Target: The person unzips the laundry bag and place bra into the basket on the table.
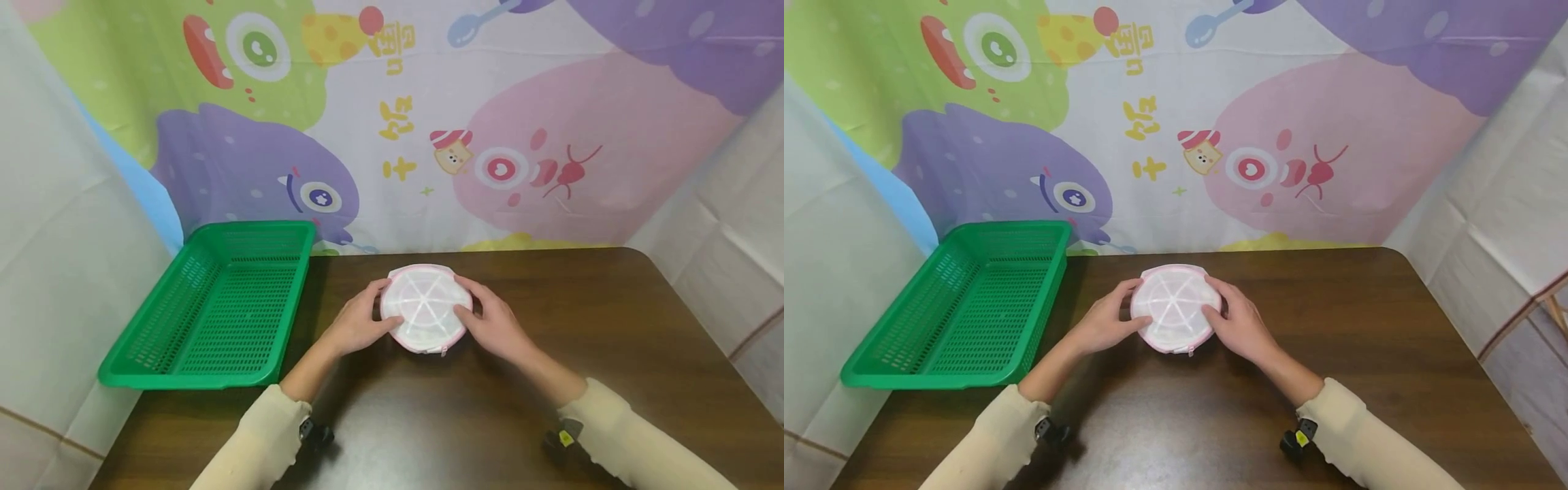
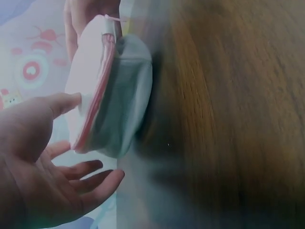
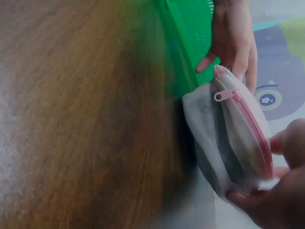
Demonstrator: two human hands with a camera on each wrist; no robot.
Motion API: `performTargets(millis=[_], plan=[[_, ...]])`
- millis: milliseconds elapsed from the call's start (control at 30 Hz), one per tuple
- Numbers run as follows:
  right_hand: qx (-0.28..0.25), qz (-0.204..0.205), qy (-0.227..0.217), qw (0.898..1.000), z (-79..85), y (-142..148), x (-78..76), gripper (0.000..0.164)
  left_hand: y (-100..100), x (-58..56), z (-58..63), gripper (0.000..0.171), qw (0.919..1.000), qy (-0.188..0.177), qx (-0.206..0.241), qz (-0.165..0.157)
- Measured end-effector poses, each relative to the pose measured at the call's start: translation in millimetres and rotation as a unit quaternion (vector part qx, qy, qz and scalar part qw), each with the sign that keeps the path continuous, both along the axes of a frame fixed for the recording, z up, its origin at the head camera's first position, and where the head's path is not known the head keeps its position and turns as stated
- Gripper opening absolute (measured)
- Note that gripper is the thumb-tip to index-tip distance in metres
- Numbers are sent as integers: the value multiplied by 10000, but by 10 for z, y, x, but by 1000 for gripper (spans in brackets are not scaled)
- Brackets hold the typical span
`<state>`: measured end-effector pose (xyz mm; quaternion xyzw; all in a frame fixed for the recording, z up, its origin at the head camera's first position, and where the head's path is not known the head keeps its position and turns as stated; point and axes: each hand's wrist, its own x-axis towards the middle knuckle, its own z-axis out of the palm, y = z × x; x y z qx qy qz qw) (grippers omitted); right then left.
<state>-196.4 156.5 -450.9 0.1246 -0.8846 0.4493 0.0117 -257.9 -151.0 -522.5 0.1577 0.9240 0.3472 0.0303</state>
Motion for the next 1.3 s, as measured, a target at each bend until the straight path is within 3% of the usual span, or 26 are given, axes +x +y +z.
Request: performTargets(millis=[67, 100, 267, 367, 600, 1033, 1300], plan=[[47, -14, 19, 10000, -6, 3, -11, 59, 19, 8, 4, 93, 9999, 52, -106, 58], [52, -12, 20, 10000, -8, 6, -12, 59, 21, -72, -104, 94, 9998, 39, -143, 119], [25, 0, 15, 10000, -13, 21, -4, 59, 33, -107, -130, 95, 9996, 19, -213, 205], [25, -28, 47, 10000, 2, 38, 6, 60, 31, -69, -106, 93, 9996, 140, -132, 204], [31, -84, 256, 9996, 96, 129, 9, 57, 263, 584, 975, 79, 9996, -107, 259, 97], [365, -122, 869, 9955, 83, 219, 244, 56, 263, 790, 987, 69, 9968, 740, -39, -315], [762, -348, 1173, 9896, 81, 227, 328, 55, 317, 872, 983, 56, 9841, 1400, -520, -960]])
